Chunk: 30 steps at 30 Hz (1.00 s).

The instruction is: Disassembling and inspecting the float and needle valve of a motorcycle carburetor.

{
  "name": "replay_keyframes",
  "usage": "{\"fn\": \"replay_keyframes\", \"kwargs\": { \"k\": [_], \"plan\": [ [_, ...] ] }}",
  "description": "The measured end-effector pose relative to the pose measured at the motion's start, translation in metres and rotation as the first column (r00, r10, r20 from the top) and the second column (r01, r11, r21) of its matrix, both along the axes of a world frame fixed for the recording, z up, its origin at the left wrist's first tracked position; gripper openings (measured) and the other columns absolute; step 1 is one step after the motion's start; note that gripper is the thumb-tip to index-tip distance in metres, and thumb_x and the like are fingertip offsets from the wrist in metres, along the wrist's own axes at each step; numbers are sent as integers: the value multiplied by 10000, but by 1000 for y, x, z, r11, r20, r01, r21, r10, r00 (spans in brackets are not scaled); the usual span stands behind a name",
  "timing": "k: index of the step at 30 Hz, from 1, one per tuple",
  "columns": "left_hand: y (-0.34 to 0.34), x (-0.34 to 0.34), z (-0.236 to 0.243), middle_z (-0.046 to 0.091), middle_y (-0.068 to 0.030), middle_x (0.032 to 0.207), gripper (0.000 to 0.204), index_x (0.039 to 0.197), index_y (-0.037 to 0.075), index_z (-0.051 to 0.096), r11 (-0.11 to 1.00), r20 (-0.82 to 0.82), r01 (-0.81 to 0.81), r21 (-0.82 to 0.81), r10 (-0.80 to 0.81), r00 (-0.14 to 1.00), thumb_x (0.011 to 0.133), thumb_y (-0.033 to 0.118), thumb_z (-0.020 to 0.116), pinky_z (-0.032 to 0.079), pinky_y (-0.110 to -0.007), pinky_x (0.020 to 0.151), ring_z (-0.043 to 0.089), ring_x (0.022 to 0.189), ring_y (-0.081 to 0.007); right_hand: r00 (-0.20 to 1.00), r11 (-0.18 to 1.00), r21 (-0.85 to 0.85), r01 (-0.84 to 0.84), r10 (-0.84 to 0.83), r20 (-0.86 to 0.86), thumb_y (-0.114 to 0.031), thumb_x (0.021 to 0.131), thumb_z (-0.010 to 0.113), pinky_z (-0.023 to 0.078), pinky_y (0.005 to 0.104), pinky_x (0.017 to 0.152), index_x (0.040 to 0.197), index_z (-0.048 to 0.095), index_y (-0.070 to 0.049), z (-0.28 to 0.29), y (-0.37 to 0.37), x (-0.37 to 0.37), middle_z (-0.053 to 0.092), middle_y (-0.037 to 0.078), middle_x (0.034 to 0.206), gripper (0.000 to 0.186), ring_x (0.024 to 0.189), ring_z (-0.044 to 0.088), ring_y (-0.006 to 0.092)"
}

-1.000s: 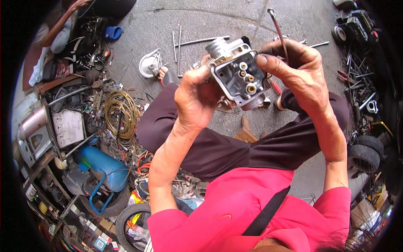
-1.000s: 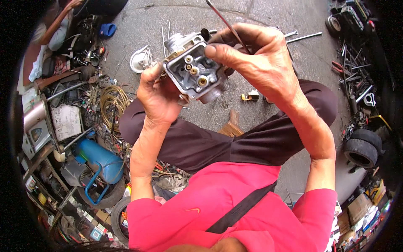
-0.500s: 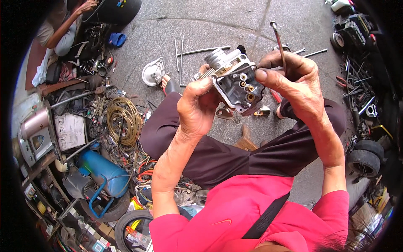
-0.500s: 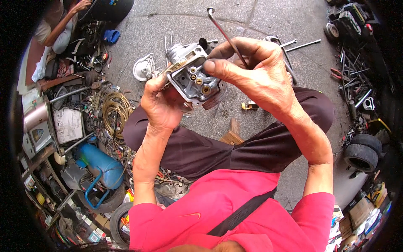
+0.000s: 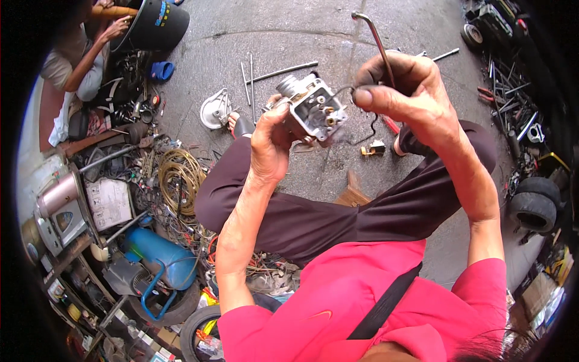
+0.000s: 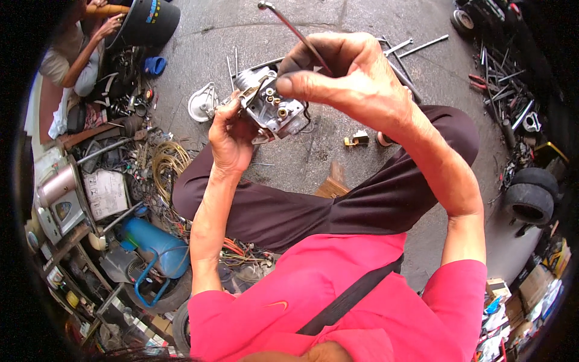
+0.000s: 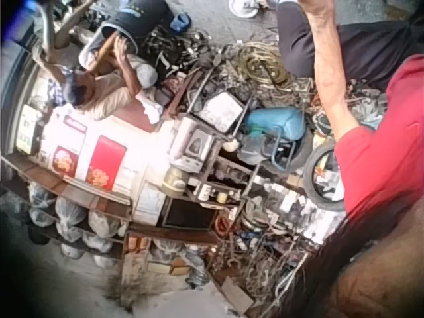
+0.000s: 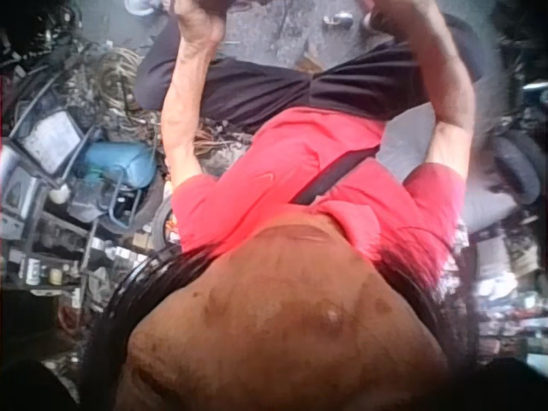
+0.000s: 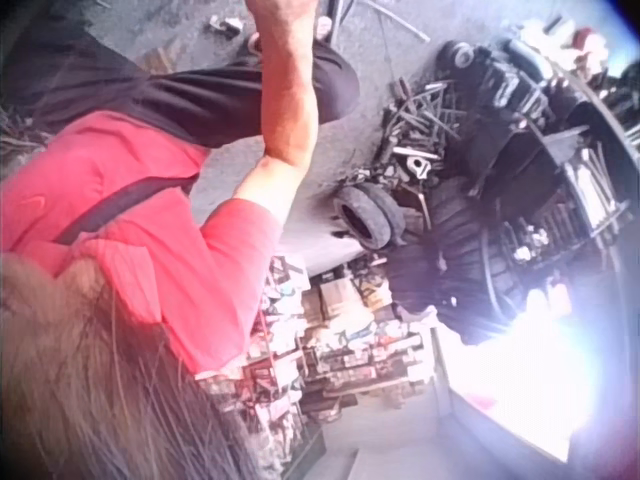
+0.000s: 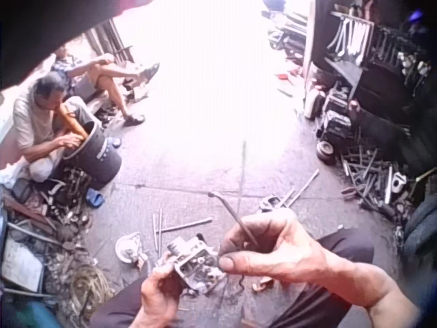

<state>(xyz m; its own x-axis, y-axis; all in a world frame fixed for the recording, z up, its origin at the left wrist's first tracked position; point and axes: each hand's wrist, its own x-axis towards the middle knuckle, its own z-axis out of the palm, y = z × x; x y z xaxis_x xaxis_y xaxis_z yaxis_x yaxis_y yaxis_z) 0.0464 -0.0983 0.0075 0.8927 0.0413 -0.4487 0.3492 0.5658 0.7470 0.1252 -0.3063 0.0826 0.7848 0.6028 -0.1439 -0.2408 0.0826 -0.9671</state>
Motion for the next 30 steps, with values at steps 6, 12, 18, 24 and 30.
{"fn": "replay_keyframes", "kwargs": {
  "k": [6, 12, 18, 24, 30],
  "plan": [
    [18, -17, -61, 642, -64, 934, 409, 1099, 79, 533, 980, -115, 163, 115, -150, 982, 810, 366, 490, 494, -314, 641, 627, 756, -174, 960, 966, -113, 233, -209, 186, -198, 783, 674, 207, 159, 392, 870, 636, -55, -16, -22, 3, 553, -52, 636, 172, 443, 321, -22],
    [6, -43, -200, 633, -77, 988, 445, 1084, 40, 565, 986, -287, -50, -162, 1, 958, 765, 349, 550, 487, -392, 805, 607, 893, -223, 935, 911, -242, 335, -352, -30, -189, 751, 720, 270, 165, 399, 874, 656, -17, -25, -48, 2, 607, 2, 674, 221, 458, 407, 1],
    [-9, -62, -249, 616, -34, 812, 399, 902, 126, 607, 937, -511, 336, 92, -245, 824, 659, 441, 641, 452, -320, 590, 597, 711, -160, 911, 880, -288, 378, -409, -55, -165, 754, 710, 261, 176, 387, 816, 642, -28, -34, -59, 1, 580, -13, 641, 164, 429, 387, 15],
    [9, -72, -301, 594, -21, 795, 333, 835, 109, 615, 915, -517, 354, 195, -211, 830, 643, 380, 636, 436, -303, 591, 556, 668, -150, 935, 864, -362, 350, -348, 74, -208, 799, 671, 184, 159, 382, 913, 625, -54, -59, -64, 3, 524, -63, 644, 198, 433, 298, -24],
    [25, -51, -298, 596, -9, 757, 353, 850, 156, 605, 879, -598, 462, 118, -308, 740, 664, 456, 593, 455, -347, 541, 580, 616, -170, 874, 822, -423, 382, -470, -124, -145, 769, 695, 275, 183, 394, 809, 634, -24, -45, -52, 4, 568, -19, 638, 141, 436, 393, 22]
  ]
}}
